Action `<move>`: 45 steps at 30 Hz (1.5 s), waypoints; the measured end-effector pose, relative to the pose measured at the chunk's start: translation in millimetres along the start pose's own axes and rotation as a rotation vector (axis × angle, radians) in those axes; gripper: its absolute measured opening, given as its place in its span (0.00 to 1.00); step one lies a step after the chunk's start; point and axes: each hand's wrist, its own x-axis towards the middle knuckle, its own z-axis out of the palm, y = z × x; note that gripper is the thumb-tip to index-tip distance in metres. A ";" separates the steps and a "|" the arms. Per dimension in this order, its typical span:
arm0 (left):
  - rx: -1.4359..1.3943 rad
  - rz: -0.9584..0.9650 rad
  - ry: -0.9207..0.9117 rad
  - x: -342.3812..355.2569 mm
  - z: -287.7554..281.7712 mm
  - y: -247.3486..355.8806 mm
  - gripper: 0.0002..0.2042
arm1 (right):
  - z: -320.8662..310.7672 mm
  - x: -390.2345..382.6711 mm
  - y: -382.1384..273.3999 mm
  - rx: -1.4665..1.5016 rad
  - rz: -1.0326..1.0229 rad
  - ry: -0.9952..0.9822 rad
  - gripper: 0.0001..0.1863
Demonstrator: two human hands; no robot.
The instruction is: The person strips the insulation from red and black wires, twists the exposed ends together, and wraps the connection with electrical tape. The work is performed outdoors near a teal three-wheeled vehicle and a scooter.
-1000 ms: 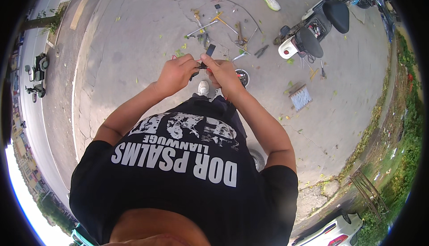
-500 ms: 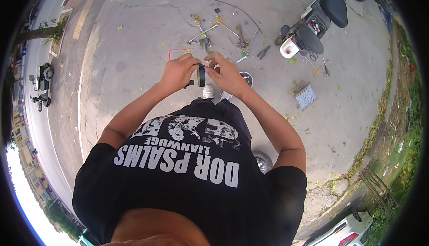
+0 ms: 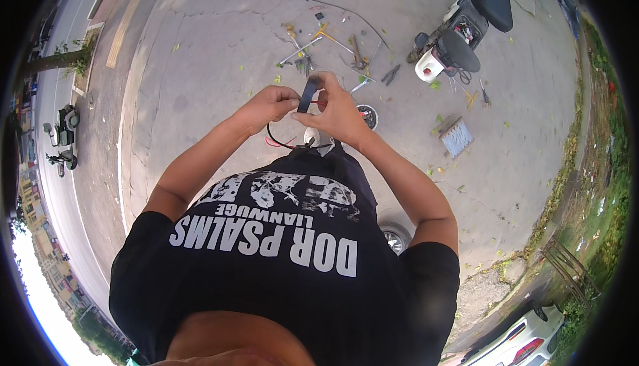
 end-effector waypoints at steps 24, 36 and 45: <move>1.267 0.984 0.209 -12.0 28.7 12.8 0.12 | 8.7 12.0 56.8 0.865 0.883 -0.410 0.08; 0.095 0.094 0.145 29.0 7.3 -9.3 0.07 | -5.6 -37.5 16.3 -0.239 0.060 0.275 0.24; -0.093 -0.175 -0.084 9.0 8.9 -31.8 0.09 | 43.9 -27.2 52.0 0.321 0.364 -0.080 0.32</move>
